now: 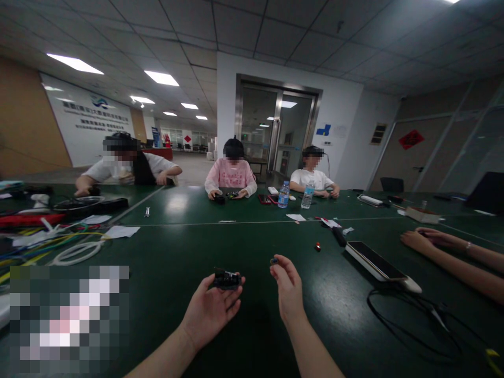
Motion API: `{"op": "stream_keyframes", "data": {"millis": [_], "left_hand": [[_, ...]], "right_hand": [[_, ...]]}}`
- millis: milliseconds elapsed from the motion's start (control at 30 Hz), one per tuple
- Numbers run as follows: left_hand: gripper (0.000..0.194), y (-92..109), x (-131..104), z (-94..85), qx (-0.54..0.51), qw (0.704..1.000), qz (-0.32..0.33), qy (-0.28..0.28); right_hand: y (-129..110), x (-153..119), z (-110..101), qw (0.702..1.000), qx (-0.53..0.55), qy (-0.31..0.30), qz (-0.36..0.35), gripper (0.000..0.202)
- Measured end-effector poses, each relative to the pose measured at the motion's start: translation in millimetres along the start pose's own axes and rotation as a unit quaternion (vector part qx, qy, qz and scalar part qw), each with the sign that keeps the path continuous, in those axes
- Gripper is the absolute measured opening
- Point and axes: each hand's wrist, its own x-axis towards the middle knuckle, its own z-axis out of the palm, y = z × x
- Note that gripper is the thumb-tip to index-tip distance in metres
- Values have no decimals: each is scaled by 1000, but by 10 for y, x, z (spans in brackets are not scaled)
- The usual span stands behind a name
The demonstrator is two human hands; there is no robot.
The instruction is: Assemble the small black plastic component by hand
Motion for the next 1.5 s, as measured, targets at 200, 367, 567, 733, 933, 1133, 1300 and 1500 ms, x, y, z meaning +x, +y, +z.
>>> {"op": "stream_keyframes", "data": {"millis": [200, 367, 567, 733, 933, 1133, 1300, 1500], "left_hand": [[39, -3, -9, -2, 0, 1000, 0, 2], [39, -6, -10, 6, 3, 1000, 0, 4], [38, -5, -14, 25, 7, 1000, -2, 8], [38, -13, 7, 1, 6, 1000, -5, 8], [37, -14, 39, -41, 8, 1000, -14, -7], [37, -17, 35, -18, 14, 1000, -16, -8], [31, -38, 12, 13, 28, 1000, -4, 4], [26, -64, 10, 10, 33, 999, 0, -24]], "right_hand": [[-2, -14, 12, 1000, -4, -7, 6, 26], [6, -13, 5, 1000, -11, -16, 3, 26], [11, -35, 20, 999, -23, -26, 3, 27], [-14, -56, 43, 998, -48, -47, -2, 29], [-24, -82, 70, 993, -63, -98, 2, 30], [-15, -116, 98, 982, -111, -155, -7, 27], [-73, -195, 146, 961, -190, -194, -51, 25], [-205, -319, 225, 937, -225, -239, -120, 20]]}}
